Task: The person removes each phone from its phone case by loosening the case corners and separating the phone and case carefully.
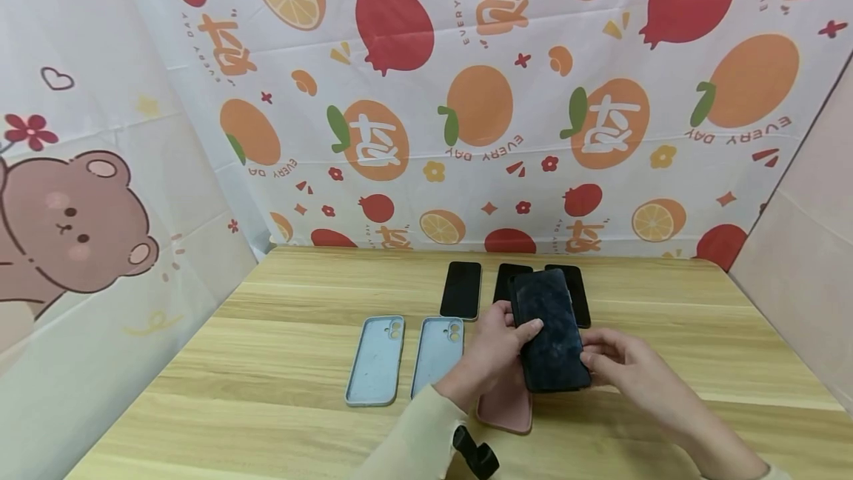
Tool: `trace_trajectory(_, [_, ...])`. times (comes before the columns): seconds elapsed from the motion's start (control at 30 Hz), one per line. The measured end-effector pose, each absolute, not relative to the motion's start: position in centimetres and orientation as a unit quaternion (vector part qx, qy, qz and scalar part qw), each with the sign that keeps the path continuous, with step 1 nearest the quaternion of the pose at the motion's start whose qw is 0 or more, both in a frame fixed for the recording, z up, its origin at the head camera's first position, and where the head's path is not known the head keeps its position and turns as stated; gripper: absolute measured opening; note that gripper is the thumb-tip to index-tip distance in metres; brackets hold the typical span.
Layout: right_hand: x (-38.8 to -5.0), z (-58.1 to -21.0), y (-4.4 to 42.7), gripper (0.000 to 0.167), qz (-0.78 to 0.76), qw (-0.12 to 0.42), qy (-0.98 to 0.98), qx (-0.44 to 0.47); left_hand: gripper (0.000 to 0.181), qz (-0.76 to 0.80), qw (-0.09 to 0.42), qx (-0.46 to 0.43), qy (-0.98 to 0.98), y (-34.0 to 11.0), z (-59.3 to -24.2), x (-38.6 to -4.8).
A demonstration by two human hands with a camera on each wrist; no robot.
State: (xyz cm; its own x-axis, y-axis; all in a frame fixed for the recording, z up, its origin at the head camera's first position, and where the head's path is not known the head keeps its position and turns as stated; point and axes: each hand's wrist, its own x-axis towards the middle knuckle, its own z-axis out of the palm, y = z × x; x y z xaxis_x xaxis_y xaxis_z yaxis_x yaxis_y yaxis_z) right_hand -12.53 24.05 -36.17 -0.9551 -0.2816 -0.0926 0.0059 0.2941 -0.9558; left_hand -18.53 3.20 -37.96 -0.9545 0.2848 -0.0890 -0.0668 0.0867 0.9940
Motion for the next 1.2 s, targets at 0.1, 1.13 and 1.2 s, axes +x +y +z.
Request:
trace_trajectory(0.1, [-12.5,-36.3,24.2,0.055,-0.587,0.132,0.796,-0.072,0.044,0.662,0.129,0.078,0.734,3.3,-38.0,-18.4])
trace_trajectory(1.13, [-12.8,-36.9,26.3,0.069,-0.594,0.124,0.789,-0.093,0.045,0.662,0.218,0.142,0.703,2.3,-37.7,-18.7])
trace_trajectory(1.2, [-12.8,-37.0,26.5,0.069,-0.598,0.128,0.786,-0.086,0.046,0.668,0.228,0.144,0.693,2.4,-37.6,-18.7])
